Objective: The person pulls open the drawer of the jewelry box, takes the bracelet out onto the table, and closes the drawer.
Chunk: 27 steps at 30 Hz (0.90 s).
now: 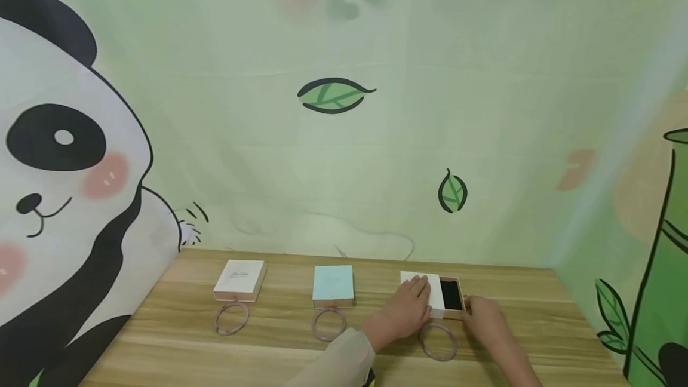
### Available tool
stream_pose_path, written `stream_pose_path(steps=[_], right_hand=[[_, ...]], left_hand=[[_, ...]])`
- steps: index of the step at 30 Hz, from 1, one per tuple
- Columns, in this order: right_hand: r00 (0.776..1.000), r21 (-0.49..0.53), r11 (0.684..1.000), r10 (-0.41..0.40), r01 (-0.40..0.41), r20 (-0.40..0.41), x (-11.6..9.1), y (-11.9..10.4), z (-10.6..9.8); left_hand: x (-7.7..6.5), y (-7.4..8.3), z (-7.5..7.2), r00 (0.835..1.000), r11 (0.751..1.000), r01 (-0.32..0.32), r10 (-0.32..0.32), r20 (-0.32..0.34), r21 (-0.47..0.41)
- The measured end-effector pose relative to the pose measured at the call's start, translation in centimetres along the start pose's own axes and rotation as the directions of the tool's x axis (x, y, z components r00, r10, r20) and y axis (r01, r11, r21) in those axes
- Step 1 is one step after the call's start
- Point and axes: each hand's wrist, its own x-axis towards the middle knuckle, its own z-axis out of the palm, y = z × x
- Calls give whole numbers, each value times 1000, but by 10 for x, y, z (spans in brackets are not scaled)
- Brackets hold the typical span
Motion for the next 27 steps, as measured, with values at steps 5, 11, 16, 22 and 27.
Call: stream_pose_path(steps=[5,11,16,22,27], right_hand=[[998,1,998,-56,56,-31,3,-6,6],[995,45,995,-89,92,-49,4,-16,11],[993,73,990,-116,119,-35,4,-23,13],[996,136,987,-84,82,8,7,-25,16],[998,189,981,-51,45,27,8,-27,16]], left_hand=[[-1,0,-2,1000,1000,-2,2,-13,7],[-2,0,-3,1000,1000,-5,6,-24,13],[-2,1,-3,1000,1000,-6,6,-25,29],[-4,1,-5,999,999,-11,12,-36,38],[-3,1,-4,1000,1000,-7,7,-29,30]])
